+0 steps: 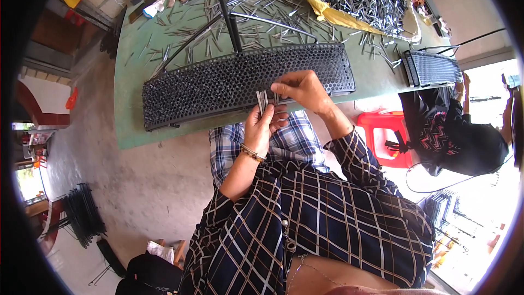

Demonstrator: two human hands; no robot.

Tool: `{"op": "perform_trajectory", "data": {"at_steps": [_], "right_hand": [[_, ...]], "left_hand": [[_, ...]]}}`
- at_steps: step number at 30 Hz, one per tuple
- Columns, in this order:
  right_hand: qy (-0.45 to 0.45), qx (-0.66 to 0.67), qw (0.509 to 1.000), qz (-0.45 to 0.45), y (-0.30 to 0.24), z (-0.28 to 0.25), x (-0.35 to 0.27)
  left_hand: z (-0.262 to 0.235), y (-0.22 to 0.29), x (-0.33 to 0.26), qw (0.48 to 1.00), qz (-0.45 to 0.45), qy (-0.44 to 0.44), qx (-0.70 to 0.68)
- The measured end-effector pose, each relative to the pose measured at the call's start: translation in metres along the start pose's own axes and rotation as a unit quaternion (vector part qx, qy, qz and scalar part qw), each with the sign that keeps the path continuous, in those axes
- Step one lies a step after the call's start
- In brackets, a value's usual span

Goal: The person is manually sorting and inserting small metal pins into a perforated metal component.

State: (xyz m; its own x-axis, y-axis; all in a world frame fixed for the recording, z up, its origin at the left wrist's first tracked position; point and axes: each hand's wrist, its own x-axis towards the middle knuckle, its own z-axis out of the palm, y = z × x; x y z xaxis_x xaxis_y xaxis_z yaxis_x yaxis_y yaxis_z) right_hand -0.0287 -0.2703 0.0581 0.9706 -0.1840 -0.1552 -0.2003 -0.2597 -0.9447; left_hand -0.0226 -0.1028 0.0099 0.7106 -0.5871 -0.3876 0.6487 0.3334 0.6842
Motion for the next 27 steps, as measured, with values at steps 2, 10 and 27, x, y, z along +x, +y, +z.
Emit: {"op": "perform_trajectory", "data": {"at_steps": [2, 10, 27], "right_hand": [[0.080, 0.024, 0.995, -0.052, -0.003, -0.003, 0.006], [0.165, -0.055, 0.979, -0.101, 0.002, 0.002, 0.037], [0.243, -0.116, 0.947, -0.176, 0.004, 0.013, 0.035]], "left_hand": [[-0.001, -0.001, 0.002, 1.000, -0.009, 0.001, -0.005], [-0.003, -0.001, 0.000, 0.995, -0.085, -0.028, -0.036], [-0.010, -0.003, 0.004, 0.995, -0.082, -0.012, -0.059]]}}
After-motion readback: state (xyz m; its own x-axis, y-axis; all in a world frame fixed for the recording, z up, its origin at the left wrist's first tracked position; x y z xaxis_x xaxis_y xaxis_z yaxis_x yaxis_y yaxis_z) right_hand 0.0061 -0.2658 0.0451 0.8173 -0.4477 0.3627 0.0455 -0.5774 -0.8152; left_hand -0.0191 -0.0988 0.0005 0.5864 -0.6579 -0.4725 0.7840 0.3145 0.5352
